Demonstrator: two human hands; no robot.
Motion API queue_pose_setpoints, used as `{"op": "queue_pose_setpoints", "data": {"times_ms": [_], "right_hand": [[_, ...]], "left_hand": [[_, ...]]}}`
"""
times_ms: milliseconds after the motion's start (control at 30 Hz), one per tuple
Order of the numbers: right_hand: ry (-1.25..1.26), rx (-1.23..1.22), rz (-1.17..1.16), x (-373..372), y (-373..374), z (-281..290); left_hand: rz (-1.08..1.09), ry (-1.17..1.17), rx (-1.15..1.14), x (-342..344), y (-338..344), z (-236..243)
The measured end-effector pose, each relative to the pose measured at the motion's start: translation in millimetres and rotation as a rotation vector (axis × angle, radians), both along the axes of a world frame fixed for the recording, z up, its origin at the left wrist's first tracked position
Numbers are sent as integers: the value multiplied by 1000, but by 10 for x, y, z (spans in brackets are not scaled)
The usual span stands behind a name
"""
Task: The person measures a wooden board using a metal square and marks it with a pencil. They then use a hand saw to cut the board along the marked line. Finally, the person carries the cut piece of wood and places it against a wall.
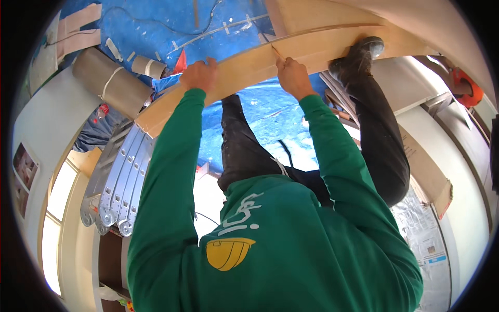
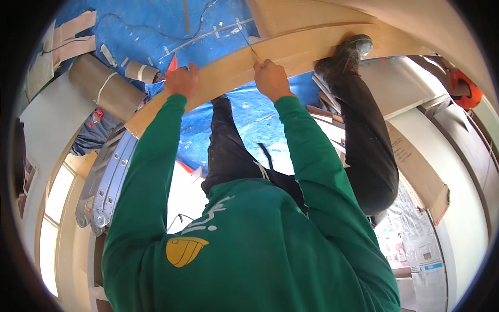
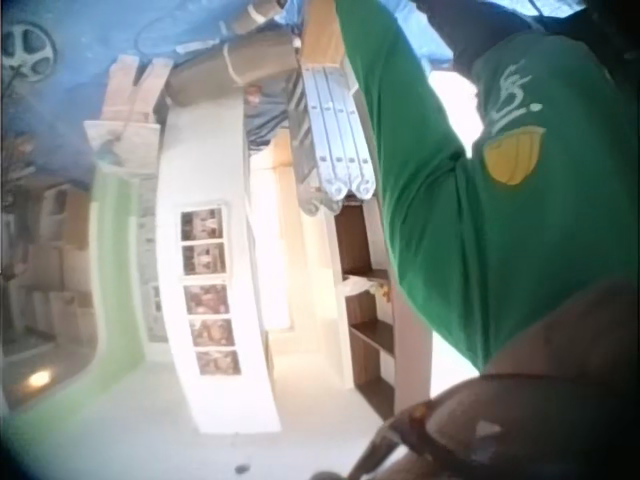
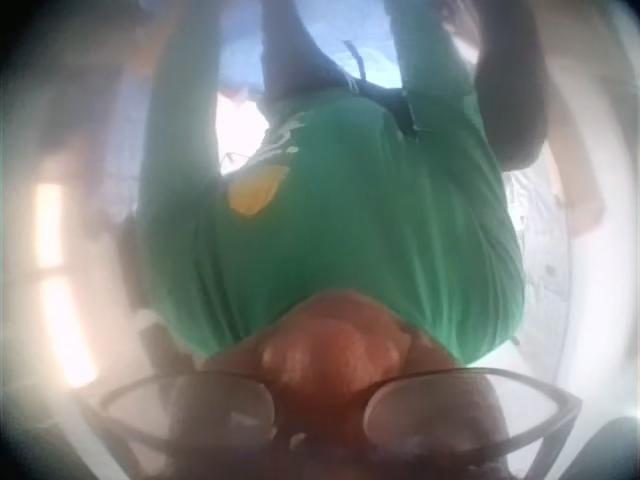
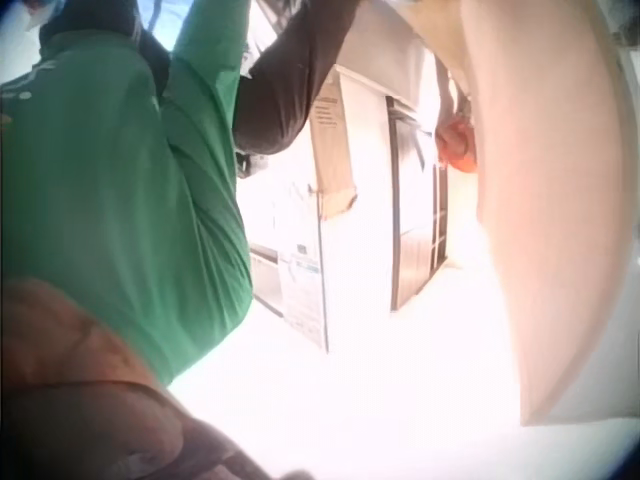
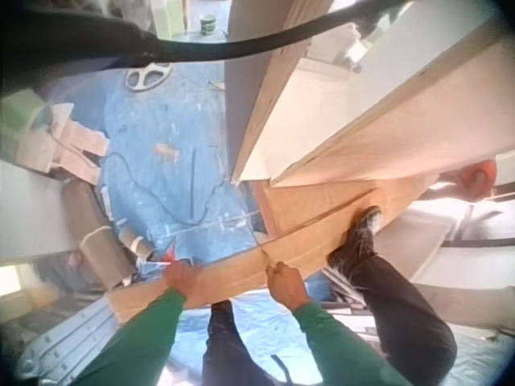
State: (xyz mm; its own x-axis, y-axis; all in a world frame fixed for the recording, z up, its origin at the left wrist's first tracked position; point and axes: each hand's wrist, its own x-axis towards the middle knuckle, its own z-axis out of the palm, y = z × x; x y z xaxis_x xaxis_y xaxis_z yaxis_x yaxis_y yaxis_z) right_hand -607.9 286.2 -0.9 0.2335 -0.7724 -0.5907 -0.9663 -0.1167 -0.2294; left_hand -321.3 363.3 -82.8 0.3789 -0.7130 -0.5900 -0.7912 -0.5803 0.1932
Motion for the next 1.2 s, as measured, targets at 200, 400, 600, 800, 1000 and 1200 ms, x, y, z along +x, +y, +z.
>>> {"op": "queue_pose_setpoints", "data": {"times_ms": [200, 400, 600, 800, 1000, 1200], "right_hand": [[-176, -9, 100, -594, 614, 1507], [-64, -71, 203, -435, 398, 253], [-224, 25, -272, -31, 165, -17], [-286, 31, -297, -114, 230, 112], [-125, -133, 297, -153, 39, 962], [-208, -42, 189, -281, 209, 1987]], "left_hand": [[-210, -60, -5, 143, 207, -53], [-15, -21, 88, 46, 23, -134], [53, -6, 56, 88, 72, -40], [42, -6, 15, 116, 53, -234], [42, 25, -63, 98, 63, 38], [139, 7, 69, 79, 25, 5]]}}
